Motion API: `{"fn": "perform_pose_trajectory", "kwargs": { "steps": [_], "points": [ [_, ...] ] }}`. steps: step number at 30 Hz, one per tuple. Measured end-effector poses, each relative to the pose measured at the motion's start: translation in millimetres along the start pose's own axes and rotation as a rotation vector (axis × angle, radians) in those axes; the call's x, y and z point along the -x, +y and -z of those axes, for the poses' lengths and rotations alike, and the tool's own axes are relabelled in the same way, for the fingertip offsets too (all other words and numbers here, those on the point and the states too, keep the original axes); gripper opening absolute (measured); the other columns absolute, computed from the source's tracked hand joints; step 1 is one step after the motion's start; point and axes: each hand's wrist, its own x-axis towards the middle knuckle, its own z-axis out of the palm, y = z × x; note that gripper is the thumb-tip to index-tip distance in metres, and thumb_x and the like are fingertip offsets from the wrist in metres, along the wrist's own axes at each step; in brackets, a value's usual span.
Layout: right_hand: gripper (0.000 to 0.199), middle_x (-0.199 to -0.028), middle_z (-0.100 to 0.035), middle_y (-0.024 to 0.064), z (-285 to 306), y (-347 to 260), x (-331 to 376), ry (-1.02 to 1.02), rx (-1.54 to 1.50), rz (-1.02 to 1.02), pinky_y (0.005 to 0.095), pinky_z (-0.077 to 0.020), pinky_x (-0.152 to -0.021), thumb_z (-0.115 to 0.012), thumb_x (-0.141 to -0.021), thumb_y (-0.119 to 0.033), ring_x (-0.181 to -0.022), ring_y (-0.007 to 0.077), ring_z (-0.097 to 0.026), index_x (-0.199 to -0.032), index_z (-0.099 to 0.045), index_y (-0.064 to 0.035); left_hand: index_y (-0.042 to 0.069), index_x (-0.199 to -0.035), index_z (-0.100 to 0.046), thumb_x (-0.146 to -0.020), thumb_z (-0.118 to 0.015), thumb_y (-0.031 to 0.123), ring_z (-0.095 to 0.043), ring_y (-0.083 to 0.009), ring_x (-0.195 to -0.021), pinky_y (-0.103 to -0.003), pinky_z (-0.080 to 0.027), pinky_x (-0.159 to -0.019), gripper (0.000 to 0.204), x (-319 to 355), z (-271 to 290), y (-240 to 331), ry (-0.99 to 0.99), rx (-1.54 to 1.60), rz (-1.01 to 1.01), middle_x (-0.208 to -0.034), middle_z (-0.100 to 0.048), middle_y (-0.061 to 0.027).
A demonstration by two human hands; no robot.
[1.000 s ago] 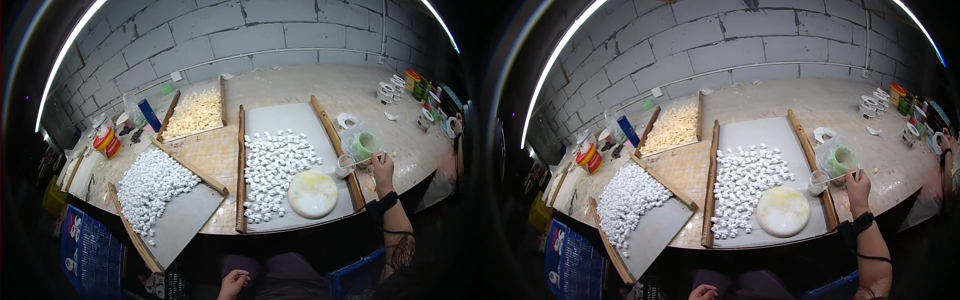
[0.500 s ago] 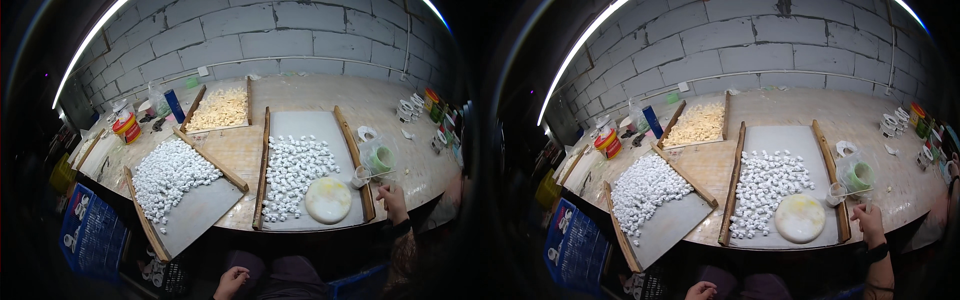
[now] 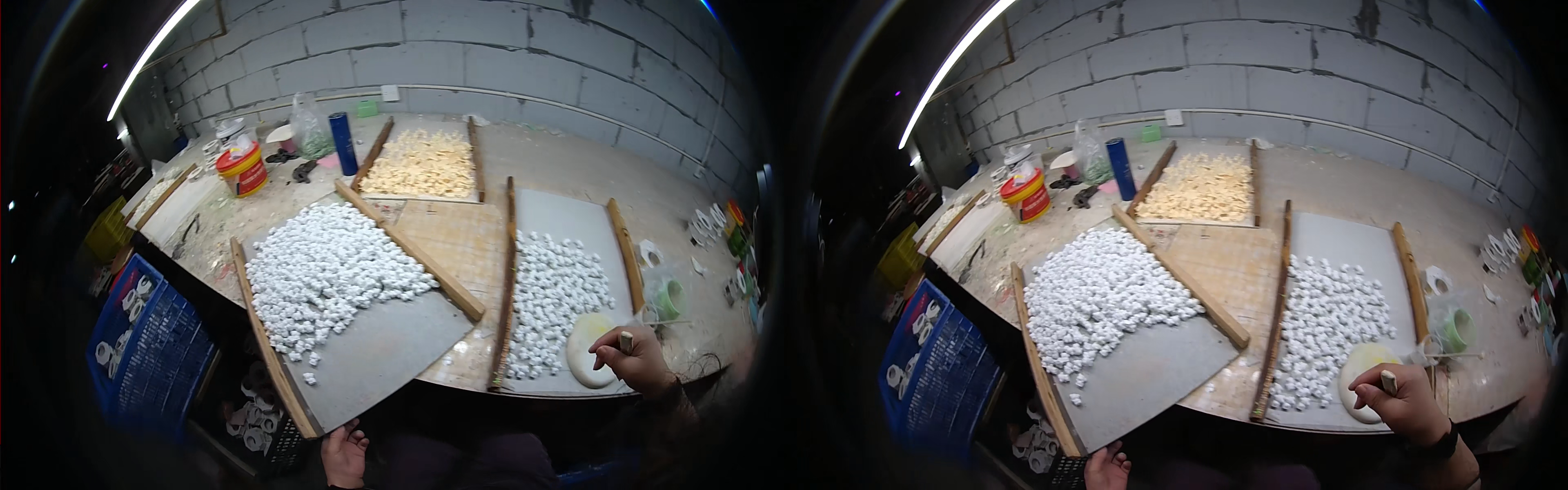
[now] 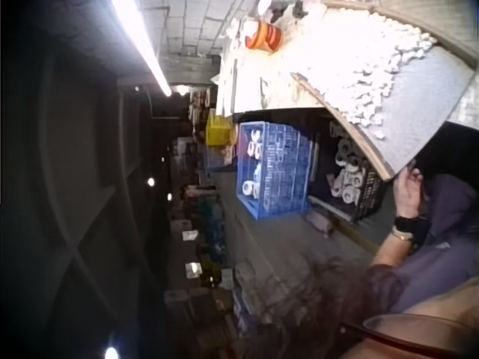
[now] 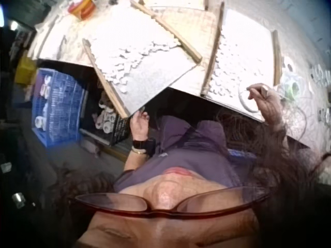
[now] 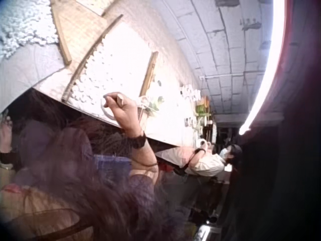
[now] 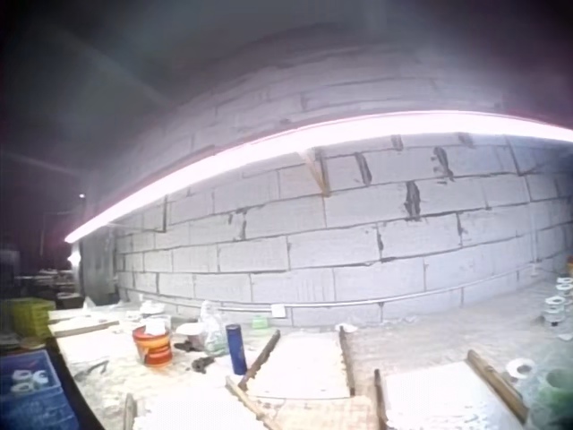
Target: Manually trimming flash or excess material from small white molded components using a small knife.
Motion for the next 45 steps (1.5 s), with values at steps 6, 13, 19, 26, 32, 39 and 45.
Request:
{"fn": "perform_pose_trajectory", "kwargs": {
  "steps": [6,13,19,26,32,39,45],
  "points": [
    [0.009,-0.070,-0.067,0.0066,-71,-53,-80,-0.173,0.138,0.063,0.0236,-0.0501,-0.060,-0.065,-0.085,-0.007,-0.065,0.0110,-0.064,-0.089,-0.068,0.0011,0.000,-0.105,-0.059,-0.077,-0.055,-0.002,-0.062,-0.0256,-0.075,-0.035,-0.052,-0.067,0.028,2,-14,27,0.000,0.306,0.107,-0.092,-0.065,-0.0112],
    [0.014,-0.072,-0.067,0.0041,-106,-101,-139,-0.313,-0.063,-0.141,0.0203,-0.0427,-0.053,-0.064,-0.087,-0.011,-0.058,0.0059,-0.055,-0.092,-0.068,0.0007,0.003,-0.096,-0.057,-0.078,-0.055,0.005,-0.059,-0.0237,-0.067,-0.033,-0.050,-0.062,0.018,-19,-20,80,0.299,0.248,0.061,-0.080,-0.062,-0.0078],
    [0.013,-0.071,-0.067,0.0053,-149,-159,-135,-0.247,-0.115,-0.170,0.0184,-0.0395,-0.044,-0.061,-0.089,-0.010,-0.050,0.0040,-0.051,-0.093,-0.067,0.0009,0.010,-0.079,-0.054,-0.071,-0.057,0.013,-0.050,-0.0161,-0.053,-0.031,-0.038,-0.051,0.010,-81,58,182,0.491,0.023,-0.087,-0.064,-0.054,-0.0014],
    [0.016,-0.069,-0.065,0.0070,-142,-157,-116,-0.058,-0.239,-0.177,0.0177,-0.0360,-0.041,-0.058,-0.091,-0.012,-0.045,0.0034,-0.046,-0.092,-0.065,0.0023,0.009,-0.088,-0.055,-0.075,-0.053,0.011,-0.049,-0.0104,-0.053,-0.023,-0.042,-0.048,0.014,-154,100,269,0.486,-0.070,-0.225,-0.070,-0.055,0.0018],
    [0.047,-0.074,-0.063,0.0123,-149,-147,-98,0.250,-0.486,0.075,0.0243,-0.0427,-0.054,-0.045,-0.097,-0.039,-0.058,0.0118,-0.054,-0.093,-0.063,0.0043,0.012,-0.074,-0.050,-0.075,-0.052,0.010,-0.047,-0.0079,-0.051,-0.020,-0.043,-0.047,0.004,-230,133,327,0.499,-0.132,-0.283,-0.064,-0.050,0.0043],
    [0.059,-0.074,-0.057,0.0008,-157,-101,-106,0.414,-0.534,-0.071,0.0167,-0.0345,-0.043,-0.032,-0.099,-0.050,-0.048,0.0034,-0.044,-0.101,-0.065,-0.0016,0.012,-0.069,-0.051,-0.077,-0.057,0.009,-0.049,-0.0101,-0.050,-0.020,-0.045,-0.048,0.011,-307,185,381,0.433,-0.264,-0.270,-0.064,-0.055,0.0015],
    [0.061,-0.085,-0.060,0.0082,-194,-34,-116,0.480,-1.108,-0.239,0.0277,-0.0472,-0.058,-0.038,-0.095,-0.056,-0.060,0.0117,-0.052,-0.105,-0.060,0.0008,-0.001,-0.104,-0.059,-0.084,-0.056,0.018,-0.056,-0.0141,-0.078,-0.025,-0.046,-0.068,0.027,-288,140,396,0.697,-0.690,-0.759,-0.092,-0.057,-0.0061]
  ]
}}
